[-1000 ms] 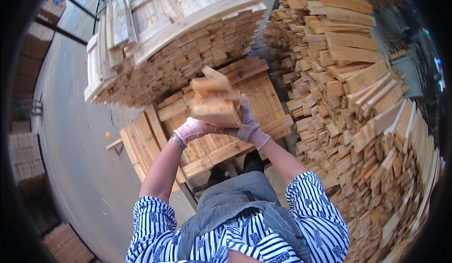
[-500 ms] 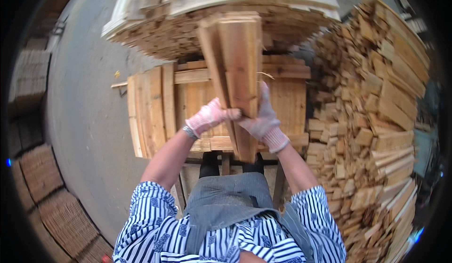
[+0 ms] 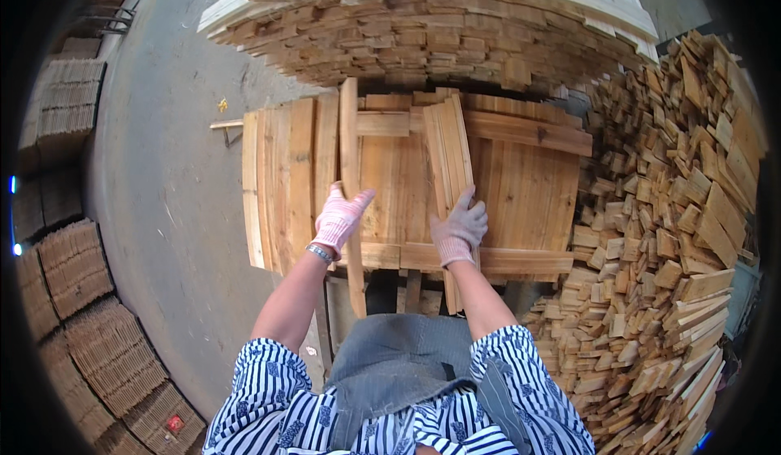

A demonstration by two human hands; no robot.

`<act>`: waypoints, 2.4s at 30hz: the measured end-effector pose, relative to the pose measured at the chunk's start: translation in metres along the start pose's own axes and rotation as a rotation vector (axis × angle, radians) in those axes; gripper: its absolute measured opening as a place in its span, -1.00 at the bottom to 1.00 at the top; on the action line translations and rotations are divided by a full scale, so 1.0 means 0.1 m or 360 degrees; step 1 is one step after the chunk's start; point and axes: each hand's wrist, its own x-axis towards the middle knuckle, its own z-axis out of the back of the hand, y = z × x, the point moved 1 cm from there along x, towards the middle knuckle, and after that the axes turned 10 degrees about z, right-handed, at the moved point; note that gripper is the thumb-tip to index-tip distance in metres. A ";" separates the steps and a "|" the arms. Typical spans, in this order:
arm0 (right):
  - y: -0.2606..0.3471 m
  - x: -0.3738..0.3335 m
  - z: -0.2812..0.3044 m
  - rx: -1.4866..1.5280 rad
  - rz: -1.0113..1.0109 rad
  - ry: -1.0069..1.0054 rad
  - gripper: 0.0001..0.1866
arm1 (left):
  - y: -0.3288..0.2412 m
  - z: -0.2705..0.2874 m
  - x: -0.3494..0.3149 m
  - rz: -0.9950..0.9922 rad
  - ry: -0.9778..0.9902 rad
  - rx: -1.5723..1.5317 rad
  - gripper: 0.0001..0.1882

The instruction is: The person picks up wooden planks from a large pile and arranges them into a neat stack on a pallet. The worker repeatedly lifts individual pieces of lumber and places them carefully to build a uniform pile.

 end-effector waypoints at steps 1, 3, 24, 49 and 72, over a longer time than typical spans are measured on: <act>0.00 -0.04 -0.12 -0.0053 0.0037 -0.0092 0.22 | -0.02 0.17 0.01 0.0020 -0.0057 -0.0031 0.14; 0.03 -0.03 -0.14 -0.0011 -0.0012 -0.0098 0.19 | 0.16 0.26 0.35 0.0004 -0.0380 0.0122 0.20; 1.07 -0.11 -0.52 0.2779 0.0294 0.0819 0.13 | 1.45 0.58 1.79 -0.0641 -0.0490 0.0704 0.06; 2.17 -0.06 -0.31 0.0460 0.0092 0.0037 0.22 | 1.40 0.56 1.80 -0.0558 -0.0133 0.0752 0.28; 1.67 0.47 -0.46 0.0543 0.0154 0.0311 0.06 | 1.92 0.42 2.36 -0.0752 -0.0190 0.0697 0.34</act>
